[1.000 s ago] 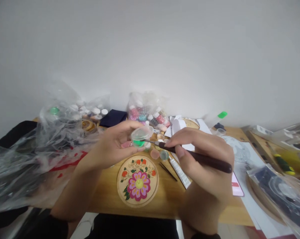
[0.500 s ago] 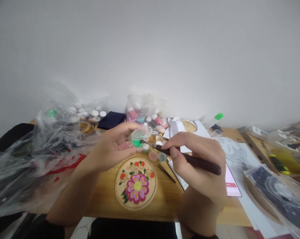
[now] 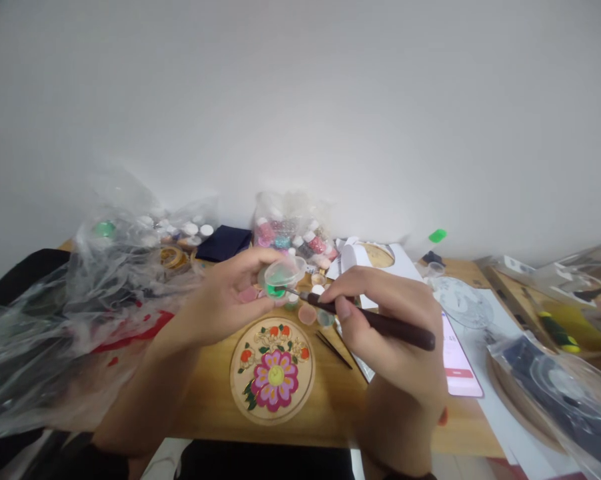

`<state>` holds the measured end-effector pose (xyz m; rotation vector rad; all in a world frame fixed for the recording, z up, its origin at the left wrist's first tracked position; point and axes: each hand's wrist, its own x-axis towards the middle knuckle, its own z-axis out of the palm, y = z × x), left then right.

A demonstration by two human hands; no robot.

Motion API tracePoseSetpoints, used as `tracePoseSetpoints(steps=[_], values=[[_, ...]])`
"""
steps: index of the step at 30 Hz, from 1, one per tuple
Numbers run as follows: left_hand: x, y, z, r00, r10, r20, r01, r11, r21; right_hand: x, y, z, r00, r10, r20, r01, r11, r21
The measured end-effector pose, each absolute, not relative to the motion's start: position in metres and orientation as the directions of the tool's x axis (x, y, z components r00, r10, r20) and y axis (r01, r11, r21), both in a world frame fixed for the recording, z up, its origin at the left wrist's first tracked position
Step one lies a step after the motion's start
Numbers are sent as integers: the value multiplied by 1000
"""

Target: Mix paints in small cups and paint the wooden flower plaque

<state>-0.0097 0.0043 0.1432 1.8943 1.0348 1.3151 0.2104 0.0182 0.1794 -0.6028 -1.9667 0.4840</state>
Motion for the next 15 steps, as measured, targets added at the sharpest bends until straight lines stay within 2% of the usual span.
tracePoseSetpoints(steps=[7, 12, 15], values=[[-10, 4, 145, 237, 814, 530, 349, -580, 736, 209, 20, 183, -435, 579, 690, 168, 805, -570], [-10, 3, 148, 247, 808, 535, 365, -589, 721, 210, 20, 184, -477, 571, 669, 173, 807, -565], [-10, 3, 149, 242, 819, 520, 373, -574, 729, 212, 20, 182, -405, 614, 678, 208, 783, -585]])
